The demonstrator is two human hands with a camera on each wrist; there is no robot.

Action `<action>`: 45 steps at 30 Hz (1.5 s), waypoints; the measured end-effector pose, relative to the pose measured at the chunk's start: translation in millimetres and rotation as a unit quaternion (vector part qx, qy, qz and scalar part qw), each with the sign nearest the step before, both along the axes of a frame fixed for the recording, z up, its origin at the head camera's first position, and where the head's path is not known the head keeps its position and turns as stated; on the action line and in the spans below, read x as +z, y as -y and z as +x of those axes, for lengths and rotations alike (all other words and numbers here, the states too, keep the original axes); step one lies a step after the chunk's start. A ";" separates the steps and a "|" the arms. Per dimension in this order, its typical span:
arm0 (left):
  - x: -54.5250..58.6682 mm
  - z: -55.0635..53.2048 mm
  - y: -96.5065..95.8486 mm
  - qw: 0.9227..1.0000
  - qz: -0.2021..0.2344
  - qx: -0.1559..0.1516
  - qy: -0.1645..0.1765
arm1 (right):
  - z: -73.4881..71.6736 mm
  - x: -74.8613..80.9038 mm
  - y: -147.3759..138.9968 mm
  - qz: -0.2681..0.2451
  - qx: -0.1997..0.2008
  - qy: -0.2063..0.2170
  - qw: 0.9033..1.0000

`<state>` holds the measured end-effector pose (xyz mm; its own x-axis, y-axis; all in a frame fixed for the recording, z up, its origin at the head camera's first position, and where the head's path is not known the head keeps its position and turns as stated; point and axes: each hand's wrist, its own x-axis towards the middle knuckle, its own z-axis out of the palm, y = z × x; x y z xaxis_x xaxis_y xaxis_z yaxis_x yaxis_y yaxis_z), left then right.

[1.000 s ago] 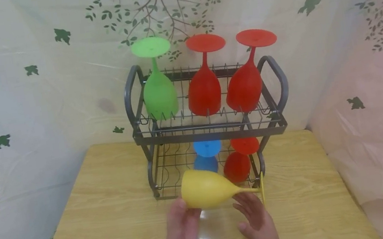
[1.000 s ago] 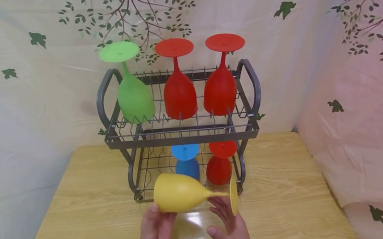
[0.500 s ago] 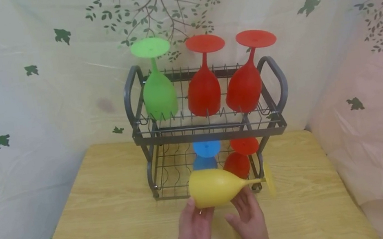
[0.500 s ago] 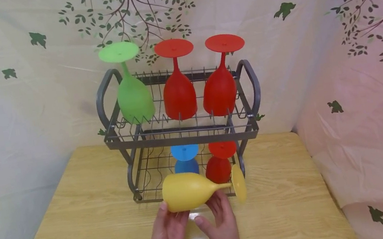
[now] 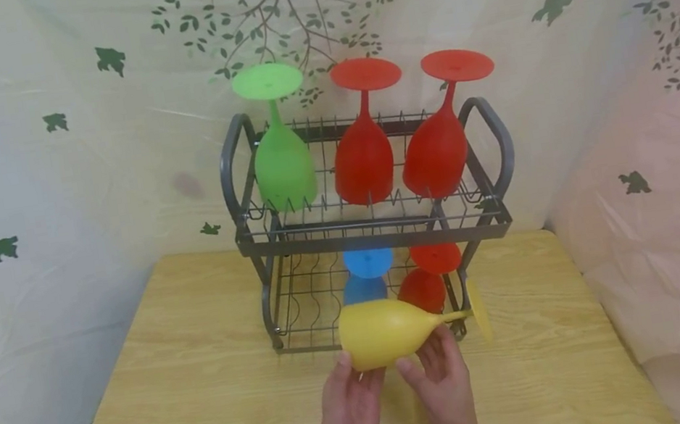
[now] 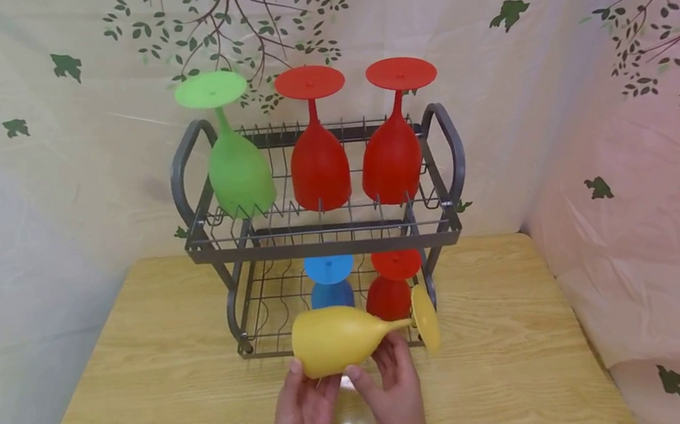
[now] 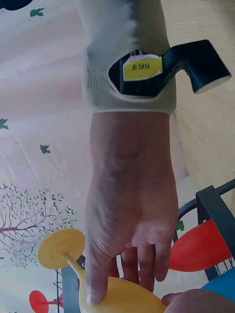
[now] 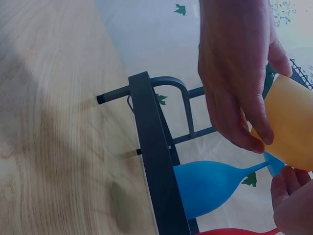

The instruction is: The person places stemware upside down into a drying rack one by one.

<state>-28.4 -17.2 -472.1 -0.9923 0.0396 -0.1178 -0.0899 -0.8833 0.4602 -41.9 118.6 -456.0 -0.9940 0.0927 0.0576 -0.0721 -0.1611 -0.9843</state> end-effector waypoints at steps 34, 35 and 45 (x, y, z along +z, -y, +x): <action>-8.2 -2.0 78.9 0.868 -0.452 0.159 -0.129 | -7.8 -6.6 -3.4 0.077 0.027 -0.052 0.995; -8.4 -3.1 82.8 0.853 -0.483 0.156 -0.119 | -7.9 -6.9 -3.2 0.082 0.029 -0.048 0.995; -27.5 -19.9 120.4 0.685 -0.709 0.125 -0.110 | -10.2 -14.0 3.2 0.118 0.036 -0.035 0.992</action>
<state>-48.3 -137.6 -499.6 -0.9473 -0.1339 0.2909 0.1914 0.4915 0.8496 -52.1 115.4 -469.9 -0.9905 -0.0017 0.1377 -0.1375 0.0664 -0.9883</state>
